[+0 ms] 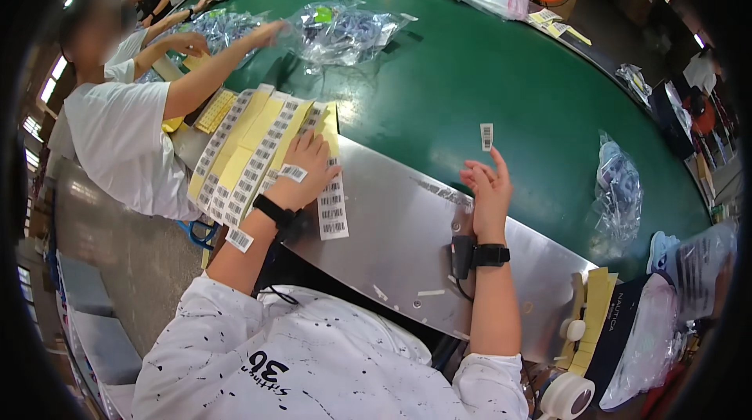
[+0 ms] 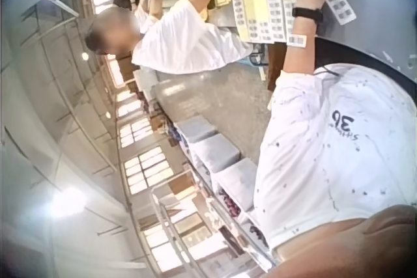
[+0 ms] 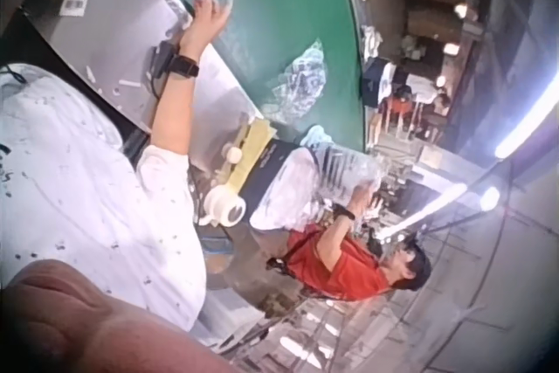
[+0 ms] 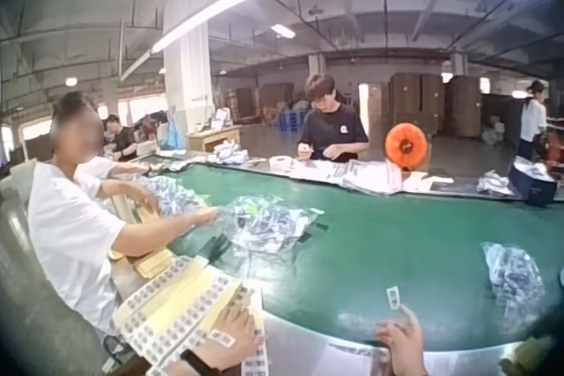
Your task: The person stands at a green workbench and applies barcode stickers to clear plastic bags containing pairs of slippers. They peel a label from a sheet, place it on a bag, and use a handheld scanner to scan the barcode. The process is repeated for multiple bags of slippers.
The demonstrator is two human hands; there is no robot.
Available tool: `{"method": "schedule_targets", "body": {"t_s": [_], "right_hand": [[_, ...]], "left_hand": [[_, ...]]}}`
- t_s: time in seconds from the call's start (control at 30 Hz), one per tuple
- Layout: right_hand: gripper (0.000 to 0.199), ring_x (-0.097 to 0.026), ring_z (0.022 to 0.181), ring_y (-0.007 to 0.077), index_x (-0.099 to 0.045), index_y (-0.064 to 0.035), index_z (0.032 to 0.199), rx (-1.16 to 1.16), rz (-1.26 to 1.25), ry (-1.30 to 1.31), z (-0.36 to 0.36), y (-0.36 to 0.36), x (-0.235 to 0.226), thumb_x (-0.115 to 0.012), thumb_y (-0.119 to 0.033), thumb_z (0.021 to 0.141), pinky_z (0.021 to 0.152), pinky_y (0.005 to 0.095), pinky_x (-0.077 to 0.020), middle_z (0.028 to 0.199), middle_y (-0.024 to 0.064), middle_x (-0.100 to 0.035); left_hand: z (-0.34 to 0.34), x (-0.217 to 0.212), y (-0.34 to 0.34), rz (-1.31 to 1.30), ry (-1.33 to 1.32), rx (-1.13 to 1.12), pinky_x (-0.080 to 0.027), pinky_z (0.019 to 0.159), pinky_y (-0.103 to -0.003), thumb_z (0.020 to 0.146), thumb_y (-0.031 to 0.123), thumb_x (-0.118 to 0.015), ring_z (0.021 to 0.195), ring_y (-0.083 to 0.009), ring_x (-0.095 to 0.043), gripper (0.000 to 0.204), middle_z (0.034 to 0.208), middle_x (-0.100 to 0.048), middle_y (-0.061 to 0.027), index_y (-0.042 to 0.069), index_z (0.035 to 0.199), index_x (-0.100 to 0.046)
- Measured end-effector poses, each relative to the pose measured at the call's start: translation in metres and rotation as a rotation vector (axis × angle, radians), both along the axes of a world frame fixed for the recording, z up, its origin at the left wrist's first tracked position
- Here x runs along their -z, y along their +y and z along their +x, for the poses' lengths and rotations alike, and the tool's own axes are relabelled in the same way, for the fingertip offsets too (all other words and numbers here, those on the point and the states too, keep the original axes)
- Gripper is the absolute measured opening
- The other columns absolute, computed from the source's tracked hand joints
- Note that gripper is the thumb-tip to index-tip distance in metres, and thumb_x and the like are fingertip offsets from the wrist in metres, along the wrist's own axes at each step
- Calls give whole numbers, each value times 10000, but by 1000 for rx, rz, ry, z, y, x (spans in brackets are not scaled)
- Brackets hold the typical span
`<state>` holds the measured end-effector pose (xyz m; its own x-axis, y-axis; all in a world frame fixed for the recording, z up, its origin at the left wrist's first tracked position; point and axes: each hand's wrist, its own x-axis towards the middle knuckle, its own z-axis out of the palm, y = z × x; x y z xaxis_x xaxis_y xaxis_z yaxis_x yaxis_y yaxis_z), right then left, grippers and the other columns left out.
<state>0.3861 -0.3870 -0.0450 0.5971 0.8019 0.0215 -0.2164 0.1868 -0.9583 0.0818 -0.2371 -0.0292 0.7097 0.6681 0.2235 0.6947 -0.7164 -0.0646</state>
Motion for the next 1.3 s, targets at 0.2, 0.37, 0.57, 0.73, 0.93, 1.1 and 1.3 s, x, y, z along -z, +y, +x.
{"method": "schedule_targets", "body": {"t_s": [0.2, 0.37, 0.57, 0.73, 0.93, 1.1, 1.3], "right_hand": [[517, -625, 849, 163, -325, -6, 1408, -2, -4, 5, 2, 1, 0, -524, -39, 932, 799, 299, -533, 1057, 166, -628], [505, -620, 865, 154, -327, -11, 1409, -16, -15, -28, 2, 4, -1, -513, -55, 941, 816, 302, -524, 1059, 157, -628], [523, -629, 829, 155, -323, -5, 1408, 0, 20, 11, 7, 7, -1, -538, -53, 933, 789, 287, -529, 1069, 165, -625], [512, -629, 833, 159, -337, -4, 1400, -3, -25, -26, 3, 1, 2, -543, -76, 937, 807, 299, -528, 1060, 156, -629], [516, -629, 839, 151, -346, 6, 1396, 1, -10, -94, -9, 10, -10, -543, -60, 924, 773, 290, -533, 1031, 156, -636], [534, -635, 835, 165, -356, -9, 1396, 34, -6, -23, -4, 3, 1, -568, -92, 913, 797, 305, -532, 1031, 138, -643], [514, -614, 827, 156, -402, -64, 1381, 53, 48, 132, -20, 14, -13, -583, -115, 903, 779, 300, -509, 966, 99, -624]], "left_hand": [[-5, -1, -6, 16, 34, -40, -171, 1112, -557, 877, 412, -573, 1337, -387, -325, 559, 1235, -546, -234, -90, 1122, -580], [-7, -9, -25, -32, 81, -84, -157, 1106, -592, 891, 419, -552, 1352, -388, -298, 597, 1271, -512, -229, -83, 1213, -518], [-8, -21, -34, -26, 125, -126, -184, 1084, -605, 875, 418, -578, 1332, -396, -320, 595, 1240, -507, -273, -96, 1171, -529], [-15, -13, -37, -150, 15, -100, -246, 1074, -556, 861, 408, -601, 1309, -399, -345, 579, 1289, -459, -272, -89, 1150, -531], [-24, -17, -17, -20, -55, -63, -217, 1098, -548, 908, 399, -533, 1362, -370, -287, 568, 1439, -360, -194, -8, 1301, -477], [-18, 1, -23, -222, -45, -19, -240, 1086, -551, 886, 385, -569, 1360, -371, -290, 671, 1467, -317, -201, -6, 1388, -354], [-36, -16, -9, -294, -110, 72, -254, 1111, -452, 843, 208, -624, 1316, -416, -350, 627, 1400, -404, -258, -55, 1361, -388]]}}
